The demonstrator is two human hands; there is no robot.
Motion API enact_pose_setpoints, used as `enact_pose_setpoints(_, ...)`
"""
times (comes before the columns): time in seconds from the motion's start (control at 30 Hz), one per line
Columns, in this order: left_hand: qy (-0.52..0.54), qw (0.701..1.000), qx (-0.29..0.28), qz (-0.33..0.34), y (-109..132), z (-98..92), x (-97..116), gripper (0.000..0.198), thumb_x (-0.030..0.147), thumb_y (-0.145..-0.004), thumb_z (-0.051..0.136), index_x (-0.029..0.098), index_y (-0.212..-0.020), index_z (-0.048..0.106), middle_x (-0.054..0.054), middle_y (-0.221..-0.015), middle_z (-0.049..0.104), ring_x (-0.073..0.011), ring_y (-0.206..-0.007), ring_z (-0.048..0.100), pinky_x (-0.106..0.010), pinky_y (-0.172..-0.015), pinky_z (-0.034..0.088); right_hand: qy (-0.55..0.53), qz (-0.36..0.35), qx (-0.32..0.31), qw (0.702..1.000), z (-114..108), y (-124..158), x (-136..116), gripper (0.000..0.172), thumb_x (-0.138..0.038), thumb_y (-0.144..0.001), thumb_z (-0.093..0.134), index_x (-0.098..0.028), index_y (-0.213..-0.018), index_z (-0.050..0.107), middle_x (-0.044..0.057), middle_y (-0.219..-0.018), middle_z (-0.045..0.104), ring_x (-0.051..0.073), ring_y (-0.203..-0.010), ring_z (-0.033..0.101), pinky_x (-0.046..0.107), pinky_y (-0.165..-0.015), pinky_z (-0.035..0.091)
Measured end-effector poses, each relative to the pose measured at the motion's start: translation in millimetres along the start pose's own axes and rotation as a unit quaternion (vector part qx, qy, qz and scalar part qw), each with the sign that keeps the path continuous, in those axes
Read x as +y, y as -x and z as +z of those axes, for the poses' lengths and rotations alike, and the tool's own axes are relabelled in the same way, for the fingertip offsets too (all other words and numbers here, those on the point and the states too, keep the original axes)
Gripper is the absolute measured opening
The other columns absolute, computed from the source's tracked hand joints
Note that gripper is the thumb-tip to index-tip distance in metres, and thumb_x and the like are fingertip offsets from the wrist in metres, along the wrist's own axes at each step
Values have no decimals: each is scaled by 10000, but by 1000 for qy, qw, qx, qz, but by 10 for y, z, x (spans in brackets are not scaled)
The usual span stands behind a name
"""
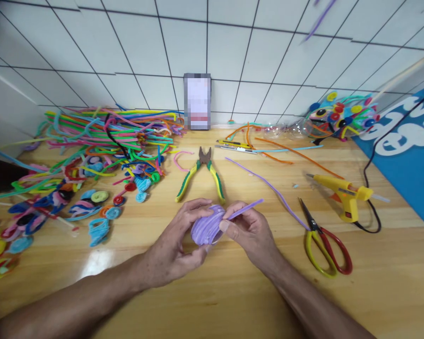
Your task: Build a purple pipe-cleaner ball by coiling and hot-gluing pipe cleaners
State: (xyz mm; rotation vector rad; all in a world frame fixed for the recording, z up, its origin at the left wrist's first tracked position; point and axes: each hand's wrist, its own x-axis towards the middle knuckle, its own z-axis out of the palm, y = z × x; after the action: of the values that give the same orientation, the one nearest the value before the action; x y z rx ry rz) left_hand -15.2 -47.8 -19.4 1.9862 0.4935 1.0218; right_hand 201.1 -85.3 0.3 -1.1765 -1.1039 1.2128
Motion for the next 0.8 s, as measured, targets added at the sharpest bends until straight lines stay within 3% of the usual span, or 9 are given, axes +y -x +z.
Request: enact_pose_setpoints(0.8,2,1000,6,10,-14,5,5,817,76,-880,712,328,-1609,440,-118,-1535,595,-306,-1546,497,-549,-1272,530,6,-3,-9,1000,-13,-6,25,329,-522,-850,925,-259,-845,727,5,-819,692,172,-764,671,300,-725,594)
